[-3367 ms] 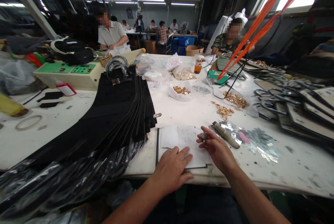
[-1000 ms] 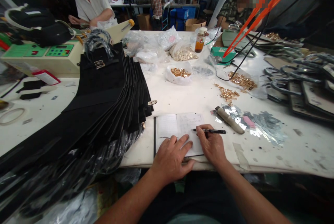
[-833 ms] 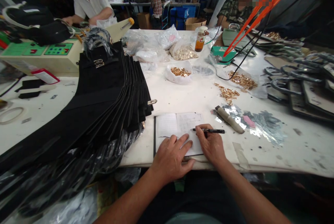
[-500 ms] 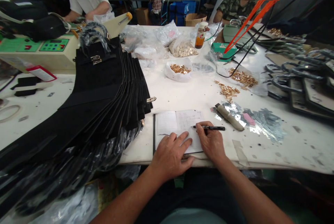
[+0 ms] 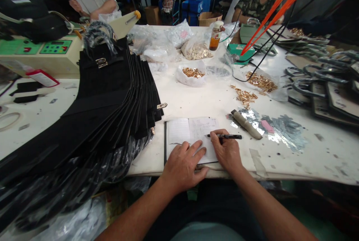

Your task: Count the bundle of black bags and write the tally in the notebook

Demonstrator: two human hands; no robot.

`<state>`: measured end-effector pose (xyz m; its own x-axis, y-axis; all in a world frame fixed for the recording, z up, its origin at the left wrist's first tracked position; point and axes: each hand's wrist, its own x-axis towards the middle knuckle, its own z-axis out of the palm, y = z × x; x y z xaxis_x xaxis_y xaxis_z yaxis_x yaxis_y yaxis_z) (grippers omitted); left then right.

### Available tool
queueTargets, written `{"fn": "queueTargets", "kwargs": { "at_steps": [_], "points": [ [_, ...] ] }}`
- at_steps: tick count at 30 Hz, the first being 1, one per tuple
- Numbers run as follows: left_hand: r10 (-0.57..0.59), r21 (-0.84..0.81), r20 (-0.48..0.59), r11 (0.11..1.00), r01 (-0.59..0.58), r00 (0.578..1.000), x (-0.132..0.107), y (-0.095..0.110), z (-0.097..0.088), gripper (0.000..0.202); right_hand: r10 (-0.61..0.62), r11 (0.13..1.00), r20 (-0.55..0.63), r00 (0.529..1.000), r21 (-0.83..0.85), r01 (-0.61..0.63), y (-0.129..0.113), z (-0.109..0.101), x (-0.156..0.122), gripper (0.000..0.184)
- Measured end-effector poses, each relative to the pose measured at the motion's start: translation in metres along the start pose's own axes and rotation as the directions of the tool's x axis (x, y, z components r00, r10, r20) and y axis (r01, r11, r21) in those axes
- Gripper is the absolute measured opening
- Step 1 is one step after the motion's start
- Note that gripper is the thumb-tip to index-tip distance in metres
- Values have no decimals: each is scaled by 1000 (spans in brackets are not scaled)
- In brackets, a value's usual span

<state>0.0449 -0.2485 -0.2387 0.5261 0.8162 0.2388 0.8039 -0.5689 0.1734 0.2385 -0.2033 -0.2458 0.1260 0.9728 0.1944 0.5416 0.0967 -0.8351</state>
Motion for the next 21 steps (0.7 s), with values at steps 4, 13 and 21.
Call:
{"fn": "queueTargets", "kwargs": {
  "at_steps": [4, 13, 21],
  "points": [
    [2, -2, -9, 1000, -2, 1000, 0, 0, -1, 52, -2, 1000, 7, 1000, -13, 2, 0, -1, 0, 37],
    [-2, 1, -11, 1000, 2, 1000, 1, 1, -2, 51, 11, 1000, 33, 999, -7, -11, -2, -2, -1, 38],
    [-3, -1, -10, 1000, 3, 1000, 1, 2, -2, 51, 15, 997, 16, 1000, 79, -16, 1, -2, -2, 38]
  ]
}}
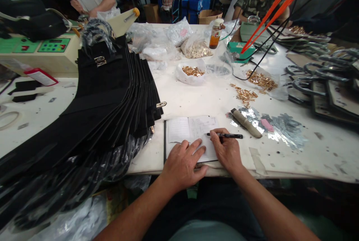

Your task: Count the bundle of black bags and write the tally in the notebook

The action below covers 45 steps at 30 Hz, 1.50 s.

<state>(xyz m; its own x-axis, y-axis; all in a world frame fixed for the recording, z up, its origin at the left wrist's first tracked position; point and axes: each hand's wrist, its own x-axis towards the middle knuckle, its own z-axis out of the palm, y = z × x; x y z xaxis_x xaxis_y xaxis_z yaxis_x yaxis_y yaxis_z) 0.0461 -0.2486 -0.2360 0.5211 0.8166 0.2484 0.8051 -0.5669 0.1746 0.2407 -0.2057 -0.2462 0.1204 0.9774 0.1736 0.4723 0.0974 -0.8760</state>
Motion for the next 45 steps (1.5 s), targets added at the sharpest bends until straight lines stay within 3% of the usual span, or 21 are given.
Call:
{"fn": "queueTargets", "kwargs": {
  "at_steps": [11, 35, 40, 42, 45],
  "points": [
    [-10, 9, 24, 1000, 10, 1000, 0, 1, 0, 51, -53, 998, 2, 999, -16, 53, 3, 4, 1, 32],
    [-20, -1, 33, 1000, 20, 999, 1, 2, -2, 51, -2, 999, 1, 1000, -42, 2, -2, 1, 0, 36],
    [-21, -14, 9, 1000, 22, 1000, 1, 5, -2, 49, 49, 996, -110, 993, 75, -41, 2, -1, -4, 40],
    [-23, -25, -2, 999, 22, 1000, 0, 4, -1, 49, 10, 996, -168, 986, 89, 5, 2, -1, -4, 38],
    [-35, -26, -41, 999, 34, 999, -4, -1, -1, 49, -156, 985, -216, 964, 40, 169, 0, -3, -2, 27]
  ]
}}
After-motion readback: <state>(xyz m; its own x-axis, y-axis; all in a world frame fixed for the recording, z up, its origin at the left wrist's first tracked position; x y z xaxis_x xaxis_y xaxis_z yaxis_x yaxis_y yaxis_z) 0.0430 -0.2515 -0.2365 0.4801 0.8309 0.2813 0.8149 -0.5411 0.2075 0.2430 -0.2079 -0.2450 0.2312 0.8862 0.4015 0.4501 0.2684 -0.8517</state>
